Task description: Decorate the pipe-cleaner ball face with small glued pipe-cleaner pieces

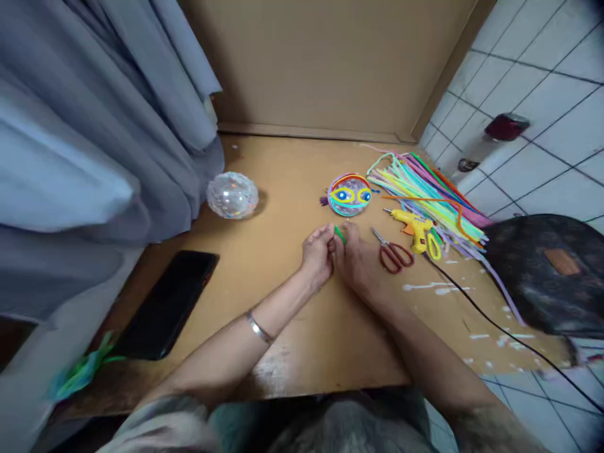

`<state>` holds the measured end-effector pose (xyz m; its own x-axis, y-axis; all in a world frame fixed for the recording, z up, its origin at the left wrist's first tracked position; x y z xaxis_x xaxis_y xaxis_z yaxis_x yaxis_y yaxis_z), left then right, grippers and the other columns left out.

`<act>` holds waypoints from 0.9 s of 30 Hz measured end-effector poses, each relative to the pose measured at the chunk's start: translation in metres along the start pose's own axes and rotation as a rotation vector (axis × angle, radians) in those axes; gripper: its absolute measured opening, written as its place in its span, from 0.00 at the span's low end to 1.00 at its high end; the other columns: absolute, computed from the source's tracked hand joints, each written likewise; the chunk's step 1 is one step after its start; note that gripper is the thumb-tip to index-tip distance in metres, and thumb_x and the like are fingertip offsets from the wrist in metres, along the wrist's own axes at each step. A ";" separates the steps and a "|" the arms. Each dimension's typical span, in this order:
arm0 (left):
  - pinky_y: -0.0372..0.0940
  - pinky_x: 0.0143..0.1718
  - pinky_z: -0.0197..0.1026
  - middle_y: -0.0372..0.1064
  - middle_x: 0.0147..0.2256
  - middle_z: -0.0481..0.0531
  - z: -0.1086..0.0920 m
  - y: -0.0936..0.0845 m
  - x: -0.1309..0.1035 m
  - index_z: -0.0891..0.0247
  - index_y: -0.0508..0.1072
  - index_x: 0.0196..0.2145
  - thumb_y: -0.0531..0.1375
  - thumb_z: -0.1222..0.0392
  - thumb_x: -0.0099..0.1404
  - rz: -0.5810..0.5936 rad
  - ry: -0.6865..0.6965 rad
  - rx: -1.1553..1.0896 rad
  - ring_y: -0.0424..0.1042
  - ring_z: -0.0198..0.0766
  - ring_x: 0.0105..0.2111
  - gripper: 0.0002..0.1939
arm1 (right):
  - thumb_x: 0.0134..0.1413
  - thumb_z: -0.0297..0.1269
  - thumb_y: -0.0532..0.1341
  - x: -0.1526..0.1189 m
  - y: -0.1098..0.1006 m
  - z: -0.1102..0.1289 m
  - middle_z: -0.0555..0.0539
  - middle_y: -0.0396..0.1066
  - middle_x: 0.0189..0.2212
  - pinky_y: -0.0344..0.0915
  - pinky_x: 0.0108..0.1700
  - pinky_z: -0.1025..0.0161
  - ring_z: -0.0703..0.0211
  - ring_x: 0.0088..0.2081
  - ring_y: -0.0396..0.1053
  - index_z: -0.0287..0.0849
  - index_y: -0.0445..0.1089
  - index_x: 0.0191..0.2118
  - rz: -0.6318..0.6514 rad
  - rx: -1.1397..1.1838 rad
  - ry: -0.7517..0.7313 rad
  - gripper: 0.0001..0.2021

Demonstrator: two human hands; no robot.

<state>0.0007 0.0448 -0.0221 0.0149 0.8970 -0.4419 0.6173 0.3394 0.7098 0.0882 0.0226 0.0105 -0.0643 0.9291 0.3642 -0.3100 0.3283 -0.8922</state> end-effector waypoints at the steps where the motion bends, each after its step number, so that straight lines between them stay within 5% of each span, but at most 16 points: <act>1: 0.49 0.22 0.30 0.57 0.16 0.41 0.001 0.000 0.000 0.65 0.65 0.22 0.67 0.68 0.64 -0.002 -0.013 -0.002 0.53 0.24 0.17 0.17 | 0.72 0.38 0.51 0.001 0.001 0.000 0.38 0.82 0.35 0.55 0.28 0.63 0.53 0.30 0.77 0.34 0.68 0.58 0.008 0.010 -0.015 0.18; 15: 0.45 0.20 0.32 0.55 0.18 0.39 0.006 0.002 -0.006 0.64 0.65 0.24 0.67 0.65 0.63 -0.008 -0.123 -0.009 0.52 0.24 0.16 0.15 | 0.66 0.40 0.59 0.008 0.007 -0.017 0.46 0.78 0.25 0.53 0.31 0.63 0.56 0.28 0.74 0.44 0.77 0.37 -0.133 0.075 -0.131 0.11; 22: 0.46 0.20 0.32 0.57 0.20 0.40 0.006 0.002 -0.006 0.64 0.66 0.25 0.66 0.65 0.62 -0.010 -0.105 -0.013 0.53 0.24 0.18 0.13 | 0.61 0.42 0.64 0.014 0.006 -0.033 0.46 0.82 0.34 0.68 0.37 0.63 0.56 0.34 0.77 0.46 0.78 0.40 -0.131 0.455 -0.068 0.08; 27: 0.48 0.20 0.33 0.61 0.21 0.42 0.002 0.003 0.001 0.64 0.67 0.25 0.72 0.52 0.56 0.168 -0.070 0.104 0.56 0.26 0.19 0.19 | 0.54 0.49 0.68 0.024 0.008 -0.042 0.47 0.81 0.34 0.75 0.39 0.59 0.54 0.34 0.78 0.45 0.78 0.38 -0.037 0.835 0.020 0.13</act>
<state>0.0041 0.0462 -0.0215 0.1767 0.9155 -0.3615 0.6797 0.1522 0.7175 0.1238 0.0542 0.0012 -0.0264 0.9257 0.3774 -0.9132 0.1313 -0.3859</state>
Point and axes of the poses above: each hand's wrist, its own x-axis towards the middle knuckle, its own y-axis out of the palm, z = x × y, the point moved 5 cm from there along x, towards the middle knuckle
